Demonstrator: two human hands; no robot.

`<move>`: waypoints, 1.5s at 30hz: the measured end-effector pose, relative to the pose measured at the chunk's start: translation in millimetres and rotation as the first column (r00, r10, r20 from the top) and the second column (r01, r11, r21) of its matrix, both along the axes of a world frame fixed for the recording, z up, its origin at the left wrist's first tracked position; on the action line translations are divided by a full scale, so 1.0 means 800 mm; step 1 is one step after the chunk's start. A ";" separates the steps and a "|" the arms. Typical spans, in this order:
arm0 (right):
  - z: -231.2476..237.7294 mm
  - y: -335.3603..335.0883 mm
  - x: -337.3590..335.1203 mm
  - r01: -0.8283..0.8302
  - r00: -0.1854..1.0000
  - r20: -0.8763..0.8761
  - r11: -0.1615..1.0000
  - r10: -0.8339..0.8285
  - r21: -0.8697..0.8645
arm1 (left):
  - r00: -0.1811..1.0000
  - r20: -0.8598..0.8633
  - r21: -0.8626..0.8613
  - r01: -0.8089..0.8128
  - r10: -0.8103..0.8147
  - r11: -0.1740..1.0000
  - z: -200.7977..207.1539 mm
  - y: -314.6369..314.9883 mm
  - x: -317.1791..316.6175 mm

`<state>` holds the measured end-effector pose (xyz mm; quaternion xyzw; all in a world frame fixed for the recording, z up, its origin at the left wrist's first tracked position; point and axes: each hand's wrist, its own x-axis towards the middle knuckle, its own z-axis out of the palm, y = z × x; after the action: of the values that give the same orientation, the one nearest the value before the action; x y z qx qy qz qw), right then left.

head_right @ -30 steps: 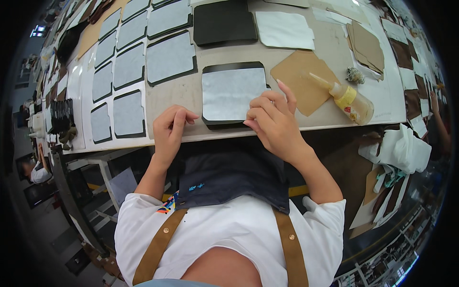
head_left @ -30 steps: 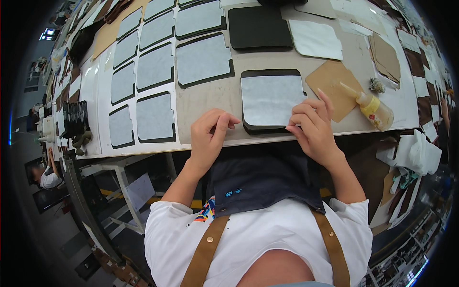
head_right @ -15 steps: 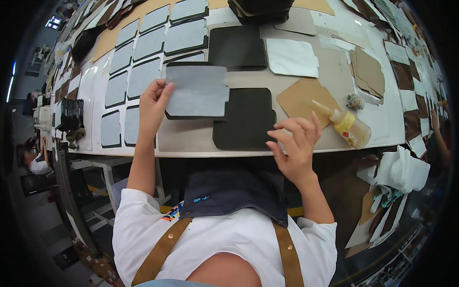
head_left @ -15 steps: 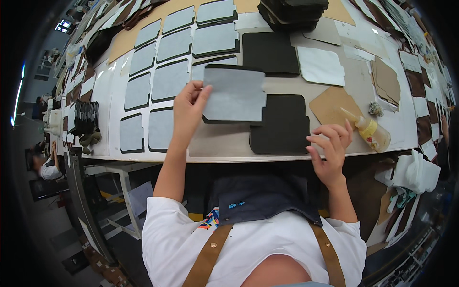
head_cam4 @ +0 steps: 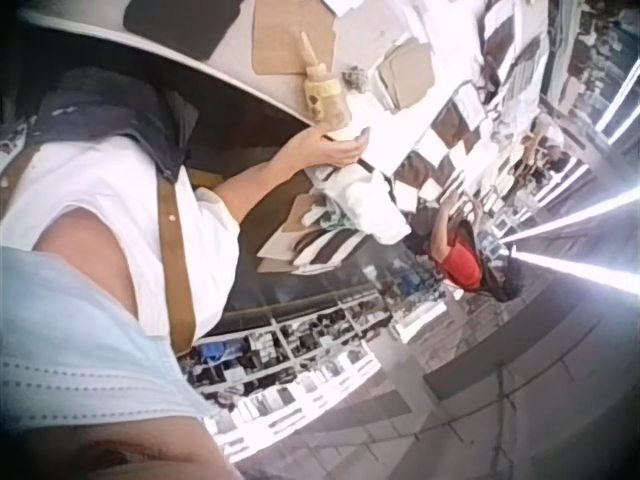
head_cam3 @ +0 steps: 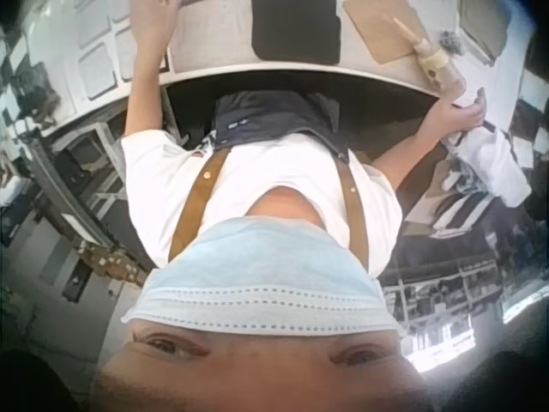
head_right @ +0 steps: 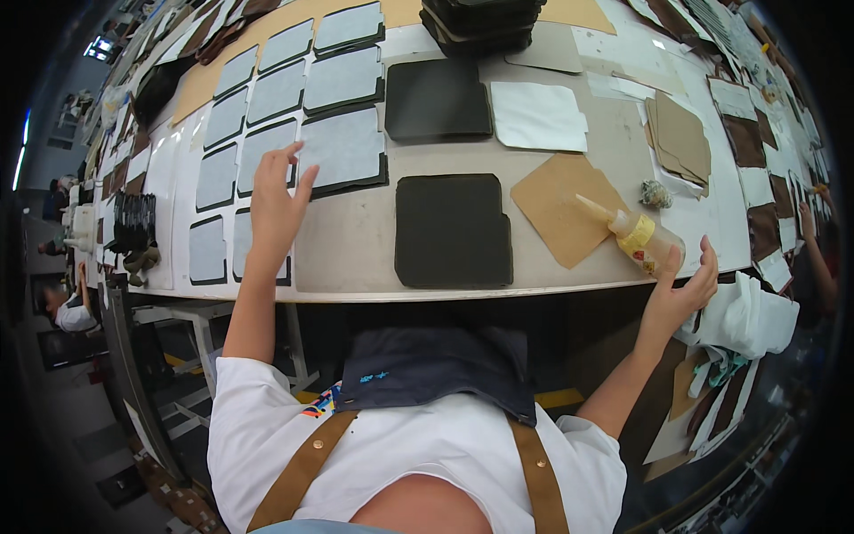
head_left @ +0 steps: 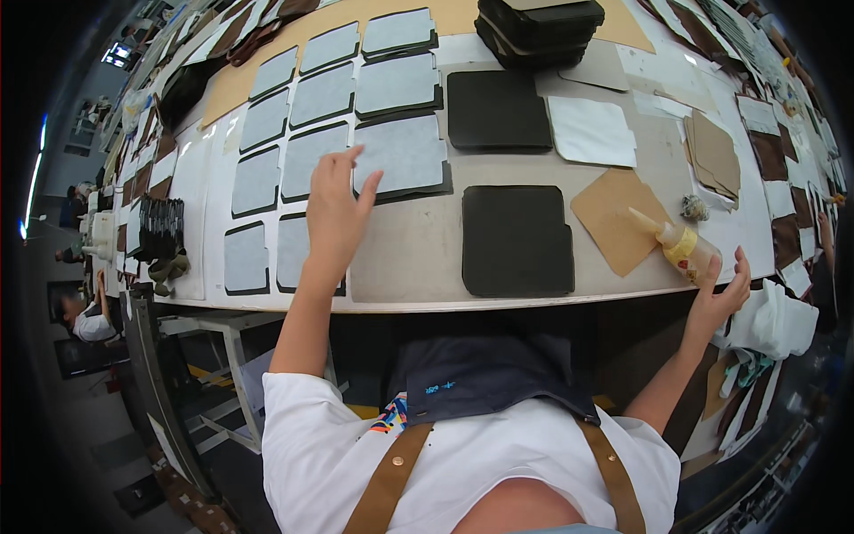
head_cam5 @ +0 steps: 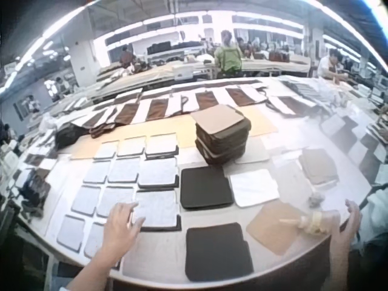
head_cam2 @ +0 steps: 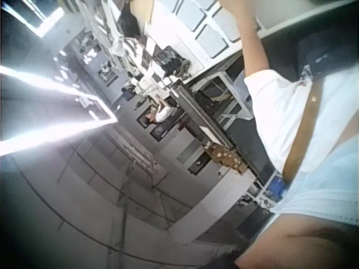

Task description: The person assembles rectangular pads by applying glue to dark bases and attaching light-colored inserts. They repeatedly pick up a squeeze bottle to apply adhesive in a line, then place a light insert on top and press it down to secure it. The finished units are stacked on the table.

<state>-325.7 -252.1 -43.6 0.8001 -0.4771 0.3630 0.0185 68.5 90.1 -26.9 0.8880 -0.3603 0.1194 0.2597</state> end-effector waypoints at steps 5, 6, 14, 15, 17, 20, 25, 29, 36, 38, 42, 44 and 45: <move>-0.031 -0.021 -0.046 -0.400 0.854 0.520 0.670 0.024 0.626 | 0.935 -0.035 -0.057 0.351 -0.354 0.935 0.005 -0.033 -0.083; -0.031 -0.019 -0.047 -0.420 0.852 0.523 0.638 0.032 0.646 | 0.904 -0.064 -0.091 0.416 -0.422 0.905 0.005 -0.042 -0.100; -0.036 -0.027 -0.041 -0.374 0.893 0.444 0.659 0.068 0.652 | 0.739 -0.030 -0.040 0.672 -0.673 0.740 -0.014 -0.133 -0.203; -0.035 -0.026 -0.040 -0.351 0.902 0.429 0.672 0.055 0.652 | 0.741 -0.025 -0.019 0.671 -0.671 0.742 -0.015 -0.145 -0.213; -0.034 -0.025 -0.038 -0.388 0.883 0.464 0.664 0.069 0.639 | 0.752 -0.015 0.031 0.659 -0.659 0.752 -0.016 -0.162 -0.229; -0.036 -0.023 -0.037 -0.453 0.809 0.587 0.669 0.031 0.589 | 0.777 0.028 0.132 0.620 -0.628 0.773 -0.026 -0.174 -0.237; -0.049 -0.037 -0.048 -0.514 0.304 0.931 0.788 -0.203 0.339 | 0.789 0.039 0.114 0.606 -0.613 0.787 -0.033 -0.176 -0.241; -0.017 0.005 -0.008 -0.615 0.186 0.981 0.772 -0.055 0.160 | 0.787 -0.062 -0.045 0.613 -0.614 0.789 -0.021 -0.164 -0.237; 0.016 0.084 0.076 -0.758 0.364 0.908 0.633 0.210 0.157 | 0.859 -0.109 -0.224 0.469 -0.500 0.854 -0.010 -0.080 -0.193; 0.018 0.098 0.092 -0.766 0.417 0.858 0.625 0.300 0.153 | 0.909 -0.127 -0.212 0.367 -0.398 0.906 -0.012 -0.052 -0.175; 0.018 0.112 0.107 -0.746 0.508 0.759 0.649 0.407 0.151 | 0.964 -0.097 -0.220 0.222 -0.248 0.950 -0.026 -0.013 -0.150; 0.018 0.114 0.108 -0.722 0.548 0.715 0.677 0.434 0.143 | 0.974 -0.071 -0.247 0.191 -0.215 0.950 -0.039 -0.005 -0.142; 0.017 0.114 0.108 -0.716 0.561 0.700 0.684 0.442 0.141 | 0.975 -0.075 -0.257 0.181 -0.207 0.949 -0.043 -0.004 -0.142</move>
<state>-239.7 -160.7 -29.9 0.7333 -0.2218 0.4778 -0.4298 -45.1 87.1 -61.1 0.8136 -0.4146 0.0922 0.3971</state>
